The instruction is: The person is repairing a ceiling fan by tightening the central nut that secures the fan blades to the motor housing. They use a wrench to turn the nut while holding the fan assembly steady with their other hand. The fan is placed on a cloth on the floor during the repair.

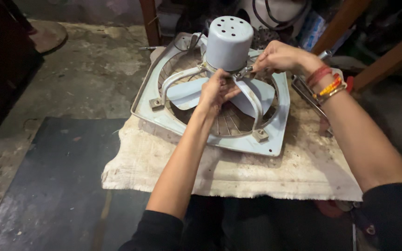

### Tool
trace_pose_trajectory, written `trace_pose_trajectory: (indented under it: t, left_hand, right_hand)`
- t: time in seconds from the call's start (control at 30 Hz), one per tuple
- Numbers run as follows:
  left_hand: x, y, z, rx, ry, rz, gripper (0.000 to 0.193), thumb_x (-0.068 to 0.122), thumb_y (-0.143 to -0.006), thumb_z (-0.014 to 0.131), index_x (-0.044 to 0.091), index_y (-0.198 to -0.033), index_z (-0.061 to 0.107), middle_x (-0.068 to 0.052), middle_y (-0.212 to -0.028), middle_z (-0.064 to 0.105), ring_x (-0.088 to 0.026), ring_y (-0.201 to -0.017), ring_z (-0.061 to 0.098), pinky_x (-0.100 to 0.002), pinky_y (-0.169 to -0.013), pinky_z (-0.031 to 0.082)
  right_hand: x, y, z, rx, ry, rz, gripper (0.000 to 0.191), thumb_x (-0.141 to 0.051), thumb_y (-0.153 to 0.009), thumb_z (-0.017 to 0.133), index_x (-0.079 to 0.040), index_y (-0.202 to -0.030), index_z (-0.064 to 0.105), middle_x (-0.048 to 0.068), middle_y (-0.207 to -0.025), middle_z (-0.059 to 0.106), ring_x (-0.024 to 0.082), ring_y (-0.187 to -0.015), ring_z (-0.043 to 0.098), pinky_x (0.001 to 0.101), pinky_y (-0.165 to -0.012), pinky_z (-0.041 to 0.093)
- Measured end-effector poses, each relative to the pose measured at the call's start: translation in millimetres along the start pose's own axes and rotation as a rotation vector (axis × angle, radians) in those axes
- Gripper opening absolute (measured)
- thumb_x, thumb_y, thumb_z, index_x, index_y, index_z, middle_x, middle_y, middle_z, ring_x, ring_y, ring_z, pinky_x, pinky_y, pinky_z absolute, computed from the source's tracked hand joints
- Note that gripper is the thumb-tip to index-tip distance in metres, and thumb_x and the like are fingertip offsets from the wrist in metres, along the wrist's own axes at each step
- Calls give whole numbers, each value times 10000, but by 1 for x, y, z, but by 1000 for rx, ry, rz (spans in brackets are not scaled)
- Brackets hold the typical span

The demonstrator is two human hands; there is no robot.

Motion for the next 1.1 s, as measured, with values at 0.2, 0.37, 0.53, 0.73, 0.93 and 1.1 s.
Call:
trace_pose_trajectory:
  t: [0.2,0.37,0.53,0.73,0.93,1.1]
  left_hand:
    - [-2,-7,0,-11,9,11,425,224,-822,646,-151,-1021,625,-230,-935,701,-318,-812,727,-383,-713,649]
    - [-5,-13,2,28,44,54,398,196,-822,641,-168,-982,636,-233,-926,711,-303,-772,730,-363,-648,644]
    - [-5,-15,-3,91,54,72,378,197,-811,663,-157,-942,641,-210,-870,688,-300,-708,723,-379,-620,661]
    - [-7,-19,-1,71,88,93,377,205,-807,660,-139,-961,647,-182,-873,692,-274,-682,729,-363,-607,645]
    - [-8,-19,-3,108,38,68,417,213,-821,657,-160,-1005,648,-185,-859,705,-264,-675,716,-355,-617,651]
    - [-6,-15,0,71,52,53,436,208,-803,656,-166,-1027,639,-212,-915,729,-295,-733,742,-387,-668,646]
  right_hand:
    - [2,26,1,355,324,-233,180,-253,-919,749,-99,-985,815,68,-729,749,118,-614,623,315,-599,496]
    - [-13,65,19,677,406,-375,204,-266,-913,763,-85,-989,818,97,-746,731,161,-594,663,320,-565,496]
    - [-20,75,27,764,437,-237,204,-318,-917,764,-133,-978,823,115,-623,676,225,-535,673,357,-541,489]
    - [-30,89,38,915,530,-180,270,-388,-924,749,-137,-978,833,169,-677,693,359,-648,697,458,-639,539]
    - [-32,97,46,991,524,-124,304,-409,-929,746,-124,-991,831,206,-822,739,397,-757,713,505,-738,548]
    - [-29,86,36,776,428,-104,336,-412,-926,723,-101,-1021,807,186,-816,742,351,-726,727,458,-694,556]
Point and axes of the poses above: each hand's wrist, its own y-axis away from the middle knuckle, its own z-axis out of the palm, x = y × z, the point moved 8 cm from there along -y, towards the middle knuckle
